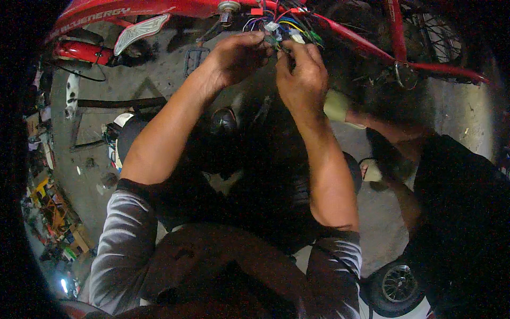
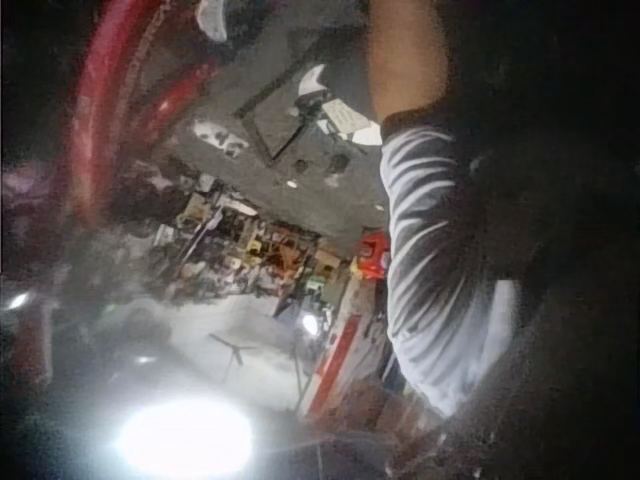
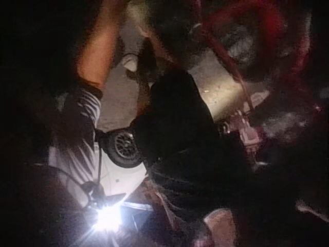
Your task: The person sits on the floor and works on the wiring of a red bicycle, stripping and connecting wires near the frame. Another person assists by holding wires and handing tools.
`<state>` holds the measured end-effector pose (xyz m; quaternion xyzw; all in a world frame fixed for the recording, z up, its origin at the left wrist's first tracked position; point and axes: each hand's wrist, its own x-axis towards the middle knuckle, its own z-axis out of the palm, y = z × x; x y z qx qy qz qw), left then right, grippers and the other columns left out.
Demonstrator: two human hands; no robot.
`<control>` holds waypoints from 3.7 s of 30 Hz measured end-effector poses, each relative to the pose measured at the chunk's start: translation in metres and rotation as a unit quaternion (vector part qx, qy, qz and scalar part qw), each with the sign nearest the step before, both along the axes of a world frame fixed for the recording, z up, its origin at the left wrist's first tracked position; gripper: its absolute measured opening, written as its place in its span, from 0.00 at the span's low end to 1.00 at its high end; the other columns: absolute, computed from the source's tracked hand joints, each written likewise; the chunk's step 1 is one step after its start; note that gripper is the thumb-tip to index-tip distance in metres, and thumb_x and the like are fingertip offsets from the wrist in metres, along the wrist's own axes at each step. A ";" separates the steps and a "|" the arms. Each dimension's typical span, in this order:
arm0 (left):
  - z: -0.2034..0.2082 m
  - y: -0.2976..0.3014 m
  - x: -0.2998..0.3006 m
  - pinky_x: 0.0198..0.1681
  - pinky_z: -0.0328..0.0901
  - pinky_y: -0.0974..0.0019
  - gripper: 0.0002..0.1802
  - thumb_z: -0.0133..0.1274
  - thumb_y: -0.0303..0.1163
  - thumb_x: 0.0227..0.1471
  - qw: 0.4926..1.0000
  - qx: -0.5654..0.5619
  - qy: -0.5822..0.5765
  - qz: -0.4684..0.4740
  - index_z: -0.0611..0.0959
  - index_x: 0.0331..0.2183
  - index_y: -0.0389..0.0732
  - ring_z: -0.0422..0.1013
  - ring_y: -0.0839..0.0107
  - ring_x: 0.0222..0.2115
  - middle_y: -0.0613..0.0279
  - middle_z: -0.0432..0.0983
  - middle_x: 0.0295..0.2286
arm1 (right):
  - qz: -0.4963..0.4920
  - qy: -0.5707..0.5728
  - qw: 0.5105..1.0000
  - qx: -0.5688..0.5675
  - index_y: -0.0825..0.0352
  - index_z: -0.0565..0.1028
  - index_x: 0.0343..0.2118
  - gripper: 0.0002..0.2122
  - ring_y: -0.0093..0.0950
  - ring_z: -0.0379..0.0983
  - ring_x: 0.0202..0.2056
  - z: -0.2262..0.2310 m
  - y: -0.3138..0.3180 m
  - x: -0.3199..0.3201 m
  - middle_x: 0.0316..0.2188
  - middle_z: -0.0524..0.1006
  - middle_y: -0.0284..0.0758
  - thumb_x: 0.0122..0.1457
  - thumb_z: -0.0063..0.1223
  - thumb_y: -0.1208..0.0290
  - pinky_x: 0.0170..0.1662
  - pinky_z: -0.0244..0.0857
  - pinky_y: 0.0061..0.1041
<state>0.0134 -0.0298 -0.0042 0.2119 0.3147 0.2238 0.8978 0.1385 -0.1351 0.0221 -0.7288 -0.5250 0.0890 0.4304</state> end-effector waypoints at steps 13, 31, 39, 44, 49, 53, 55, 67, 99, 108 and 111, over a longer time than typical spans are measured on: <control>0.011 -0.007 0.004 0.35 0.63 0.64 0.05 0.51 0.30 0.52 0.999 0.010 0.040 0.021 0.76 0.33 0.40 0.69 0.69 0.31 0.62 0.73 0.27 | -0.038 -0.035 0.997 -0.058 0.62 0.78 0.33 0.08 0.35 0.73 0.34 -0.004 -0.001 -0.001 0.33 0.74 0.35 0.50 0.57 0.67 0.38 0.65 0.31; -0.014 -0.014 0.005 0.40 0.64 0.69 0.10 0.45 0.22 0.54 0.989 0.124 0.079 0.001 0.77 0.38 0.41 0.69 0.71 0.34 0.65 0.74 0.34 | -0.013 -0.052 0.993 -0.101 0.63 0.75 0.32 0.07 0.38 0.73 0.35 -0.022 0.002 -0.001 0.33 0.75 0.35 0.49 0.56 0.70 0.38 0.66 0.33; -0.019 -0.013 0.001 0.35 0.62 0.73 0.10 0.46 0.22 0.52 0.988 0.126 0.090 0.002 0.78 0.36 0.42 0.68 0.74 0.30 0.66 0.74 0.29 | 0.008 -0.013 0.994 -0.111 0.63 0.74 0.35 0.10 0.38 0.73 0.37 -0.028 0.005 -0.001 0.35 0.75 0.37 0.50 0.55 0.70 0.40 0.66 0.34; -0.015 -0.019 0.004 0.32 0.61 0.72 0.10 0.48 0.22 0.48 0.973 0.174 0.153 0.012 0.79 0.36 0.41 0.68 0.75 0.28 0.65 0.74 0.27 | 0.034 -0.048 0.992 -0.112 0.64 0.73 0.37 0.09 0.40 0.71 0.41 -0.030 0.007 0.000 0.36 0.74 0.41 0.51 0.52 0.73 0.44 0.65 0.35; -0.004 -0.020 0.006 0.30 0.60 0.75 0.11 0.47 0.21 0.49 0.970 0.175 0.167 -0.007 0.78 0.36 0.37 0.67 0.76 0.27 0.65 0.74 0.29 | 0.016 -0.024 0.994 -0.106 0.64 0.73 0.37 0.09 0.41 0.72 0.40 -0.028 0.006 0.000 0.35 0.74 0.41 0.51 0.52 0.72 0.43 0.65 0.35; -0.003 -0.022 0.006 0.30 0.61 0.75 0.11 0.46 0.20 0.49 0.982 0.135 0.130 0.010 0.78 0.36 0.38 0.67 0.76 0.27 0.64 0.75 0.29 | 0.013 -0.026 0.994 -0.108 0.66 0.74 0.35 0.09 0.40 0.73 0.37 -0.031 0.008 0.000 0.34 0.75 0.41 0.51 0.53 0.72 0.41 0.66 0.34; -0.004 -0.022 0.006 0.30 0.61 0.74 0.11 0.46 0.20 0.49 0.980 0.143 0.137 0.012 0.79 0.36 0.38 0.68 0.75 0.28 0.64 0.75 0.29 | 0.016 -0.004 0.994 -0.111 0.66 0.75 0.35 0.09 0.40 0.73 0.37 -0.032 0.008 0.002 0.34 0.75 0.41 0.51 0.53 0.73 0.41 0.66 0.34; -0.011 -0.011 0.003 0.31 0.60 0.73 0.04 0.48 0.25 0.50 0.991 0.078 0.091 0.059 0.77 0.31 0.40 0.67 0.74 0.27 0.65 0.74 0.27 | 0.015 -0.004 0.994 -0.104 0.67 0.75 0.35 0.09 0.37 0.74 0.36 -0.032 0.008 0.003 0.33 0.76 0.40 0.51 0.54 0.72 0.40 0.66 0.32; 0.003 -0.002 0.004 0.28 0.62 0.74 0.05 0.51 0.30 0.54 0.964 0.216 0.142 -0.059 0.76 0.32 0.39 0.68 0.76 0.26 0.67 0.72 0.27 | 0.043 0.083 0.991 -0.094 0.70 0.75 0.36 0.11 0.30 0.73 0.35 -0.026 0.009 0.014 0.33 0.75 0.39 0.54 0.53 0.69 0.39 0.66 0.26; 0.004 -0.003 0.005 0.29 0.63 0.74 0.04 0.51 0.29 0.54 0.967 0.197 0.153 -0.046 0.76 0.32 0.39 0.70 0.76 0.27 0.66 0.73 0.27 | 0.062 0.124 0.985 -0.107 0.71 0.75 0.36 0.11 0.27 0.73 0.29 -0.024 0.009 0.020 0.27 0.77 0.37 0.54 0.54 0.70 0.36 0.66 0.24; 0.004 -0.002 0.005 0.29 0.64 0.74 0.04 0.50 0.29 0.55 0.972 0.185 0.139 -0.051 0.76 0.32 0.39 0.70 0.76 0.27 0.65 0.74 0.27 | 0.082 0.166 0.977 -0.103 0.72 0.73 0.37 0.11 0.23 0.72 0.25 -0.026 0.012 0.019 0.25 0.76 0.36 0.55 0.52 0.70 0.28 0.65 0.22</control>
